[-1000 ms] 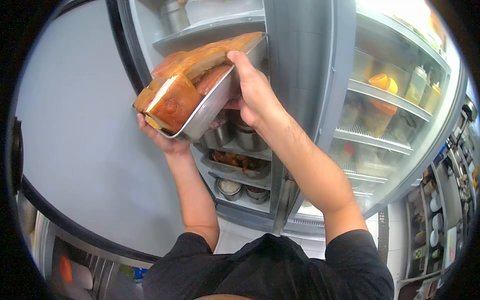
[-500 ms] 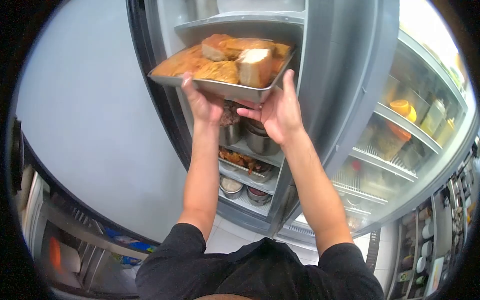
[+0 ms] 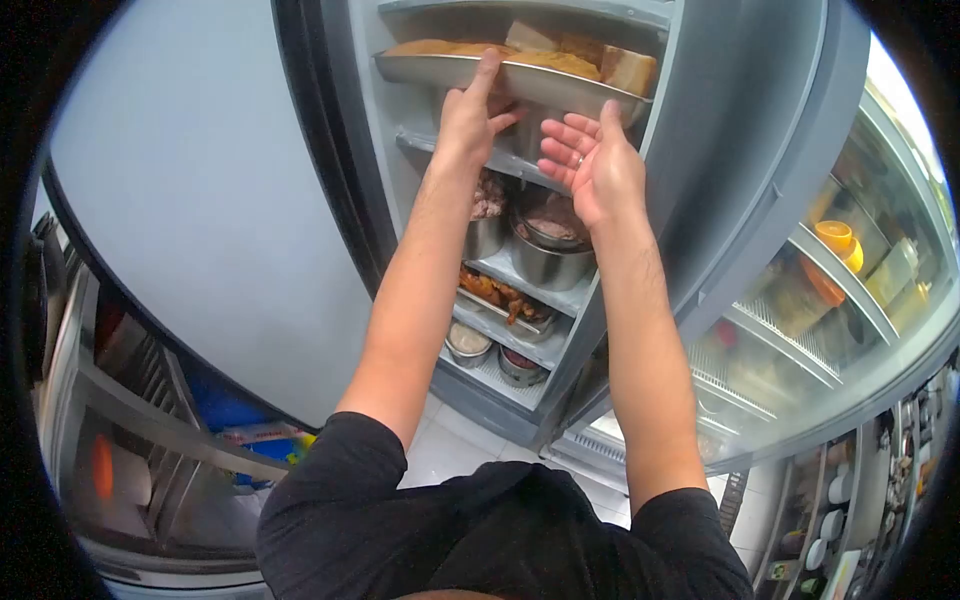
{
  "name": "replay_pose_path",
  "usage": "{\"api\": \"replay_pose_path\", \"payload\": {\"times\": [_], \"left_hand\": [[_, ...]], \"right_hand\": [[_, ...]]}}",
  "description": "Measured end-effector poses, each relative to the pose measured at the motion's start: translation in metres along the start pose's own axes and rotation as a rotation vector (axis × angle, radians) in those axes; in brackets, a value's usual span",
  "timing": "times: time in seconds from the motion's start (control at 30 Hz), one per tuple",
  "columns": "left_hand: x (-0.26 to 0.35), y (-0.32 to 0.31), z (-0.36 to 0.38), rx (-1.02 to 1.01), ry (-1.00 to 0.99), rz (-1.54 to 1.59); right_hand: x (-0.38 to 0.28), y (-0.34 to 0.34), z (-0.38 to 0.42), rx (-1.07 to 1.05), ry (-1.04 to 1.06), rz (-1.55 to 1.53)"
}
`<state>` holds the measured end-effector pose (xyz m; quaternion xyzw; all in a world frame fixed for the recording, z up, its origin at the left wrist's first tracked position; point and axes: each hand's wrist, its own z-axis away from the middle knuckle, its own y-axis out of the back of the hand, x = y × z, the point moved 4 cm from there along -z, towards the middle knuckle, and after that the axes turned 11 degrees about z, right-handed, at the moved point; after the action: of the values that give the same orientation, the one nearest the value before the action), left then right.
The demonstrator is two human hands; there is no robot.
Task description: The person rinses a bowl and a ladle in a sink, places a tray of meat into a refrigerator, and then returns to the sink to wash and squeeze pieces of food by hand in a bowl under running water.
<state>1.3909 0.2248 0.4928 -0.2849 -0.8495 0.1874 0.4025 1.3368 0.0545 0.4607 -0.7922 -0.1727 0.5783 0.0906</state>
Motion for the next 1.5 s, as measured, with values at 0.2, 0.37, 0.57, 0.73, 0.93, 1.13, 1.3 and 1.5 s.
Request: {"api": "replay_pose_path", "payload": {"times": [0.2,0.37,0.57,0.73,0.93,1.13,1.3,1.5], "left_hand": [[-0.007,0.029,-0.010,0.088,0.130,0.093],[0.022,0.071,-0.045,0.202,0.053,0.106],[0.028,0.091,-0.066,0.220,0.146,0.182],[0.030,0.103,-0.065,0.211,0.177,0.149],[0.026,0.089,-0.041,-0.002,0.092,0.192],[0.025,0.084,-0.040,0.023,0.071,0.224],[0.023,0.086,-0.038,0.086,0.067,0.193],[0.021,0.084,-0.042,0.011,0.085,0.206]], "right_hand": [[0.019,0.005,-0.004,-0.056,-0.043,0.034],[0.019,-0.005,0.023,-0.188,-0.071,0.209],[0.035,-0.020,0.024,-0.294,-0.095,0.282],[0.054,-0.033,0.017,-0.327,-0.105,0.305],[0.029,-0.034,0.000,-0.216,0.054,0.123],[0.023,-0.040,-0.019,-0.065,0.101,0.133],[0.025,-0.027,-0.032,-0.050,0.110,0.143],[0.036,-0.021,-0.037,-0.091,0.091,0.150]]}}
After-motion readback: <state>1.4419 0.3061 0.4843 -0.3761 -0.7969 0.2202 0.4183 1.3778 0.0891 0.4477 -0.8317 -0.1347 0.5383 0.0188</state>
